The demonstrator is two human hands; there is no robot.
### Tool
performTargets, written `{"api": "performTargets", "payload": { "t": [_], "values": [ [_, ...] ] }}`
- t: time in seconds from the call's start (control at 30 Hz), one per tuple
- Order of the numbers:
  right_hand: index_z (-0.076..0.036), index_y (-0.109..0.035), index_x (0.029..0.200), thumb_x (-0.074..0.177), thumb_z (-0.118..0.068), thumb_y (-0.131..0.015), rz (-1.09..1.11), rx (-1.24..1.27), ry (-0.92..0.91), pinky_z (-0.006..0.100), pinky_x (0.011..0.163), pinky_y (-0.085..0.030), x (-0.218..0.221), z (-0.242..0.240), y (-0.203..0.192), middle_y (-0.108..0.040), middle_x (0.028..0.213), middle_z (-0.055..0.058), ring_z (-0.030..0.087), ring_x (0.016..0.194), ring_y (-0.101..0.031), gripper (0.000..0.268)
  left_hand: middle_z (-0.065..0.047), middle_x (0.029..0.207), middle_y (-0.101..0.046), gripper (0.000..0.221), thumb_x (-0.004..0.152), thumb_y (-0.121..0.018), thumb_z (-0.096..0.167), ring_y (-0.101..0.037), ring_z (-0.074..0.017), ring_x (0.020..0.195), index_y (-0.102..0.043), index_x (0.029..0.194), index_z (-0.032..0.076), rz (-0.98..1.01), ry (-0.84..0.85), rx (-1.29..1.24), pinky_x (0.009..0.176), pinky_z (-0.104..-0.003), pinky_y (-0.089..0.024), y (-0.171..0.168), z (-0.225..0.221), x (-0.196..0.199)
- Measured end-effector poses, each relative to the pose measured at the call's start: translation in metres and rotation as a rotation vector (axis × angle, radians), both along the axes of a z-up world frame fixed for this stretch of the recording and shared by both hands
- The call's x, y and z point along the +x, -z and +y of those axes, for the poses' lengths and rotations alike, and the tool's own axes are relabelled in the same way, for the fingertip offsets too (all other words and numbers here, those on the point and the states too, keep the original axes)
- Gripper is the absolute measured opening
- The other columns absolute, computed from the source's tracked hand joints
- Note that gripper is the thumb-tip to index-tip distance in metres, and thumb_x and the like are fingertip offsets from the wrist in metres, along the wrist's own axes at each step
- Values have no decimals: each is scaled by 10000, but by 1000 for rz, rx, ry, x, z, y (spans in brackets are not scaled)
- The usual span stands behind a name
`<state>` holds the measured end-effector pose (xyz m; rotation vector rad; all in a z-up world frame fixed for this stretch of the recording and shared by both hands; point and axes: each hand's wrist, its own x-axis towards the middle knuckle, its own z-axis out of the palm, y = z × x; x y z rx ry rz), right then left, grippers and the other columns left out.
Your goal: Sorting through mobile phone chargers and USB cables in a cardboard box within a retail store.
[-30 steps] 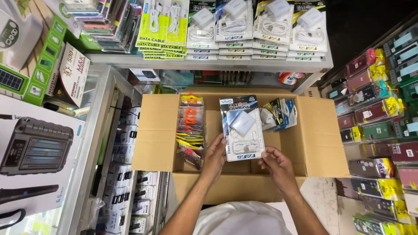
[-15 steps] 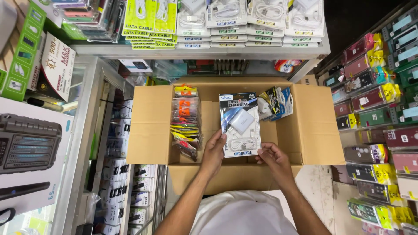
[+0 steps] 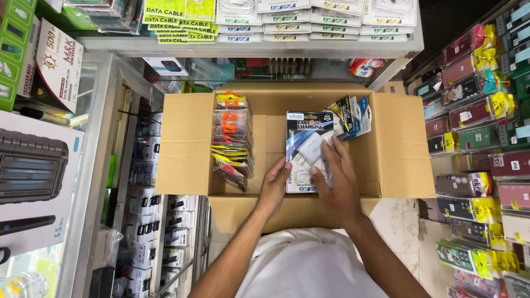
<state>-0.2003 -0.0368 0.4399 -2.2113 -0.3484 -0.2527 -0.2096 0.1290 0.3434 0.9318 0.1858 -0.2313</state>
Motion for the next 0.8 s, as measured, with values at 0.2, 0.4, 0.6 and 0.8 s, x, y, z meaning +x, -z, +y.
{"api": "performTargets", "payload": {
  "t": [0.2,0.4,0.6,0.8],
  "values": [
    [5,-379,1568,1043,-285,-603,120,-7,-4,443,1157,-377,7,11,11,-330,1634,290,405,1473,-403,640,-72,1277,-679,417,1114,-475,221,-613,-102,1143,-557,1441,-24,-124,7,235,1004,-276,-504,-20,-4,-3],
    [-19,-199,1646,1115,-290,-495,352,686,-63,348,1192,-345,21,7,70,-350,1656,181,247,1494,-389,666,-129,1386,-614,448,1068,-564,260,-597,-186,1244,-555,1444,16,-255,-4,496,1030,-301,-506,-58,-17,-6],
    [-51,-443,1490,1051,-300,-349,768,1342,50,368,934,-550,26,1,86,-634,1306,125,209,1105,-657,513,-180,1624,-448,558,1024,-632,374,-419,-383,1500,-575,1488,70,-540,-29,1079,1221,-463,-359,-69,-27,-8],
    [-51,-565,1376,1101,-378,-378,954,1561,93,401,937,-559,31,-25,134,-649,1242,139,254,1071,-667,466,-168,1685,-334,772,970,-651,513,-279,-411,1573,-422,1577,93,-637,114,1355,1258,-606,-192,-80,-35,-7]
  ]
}}
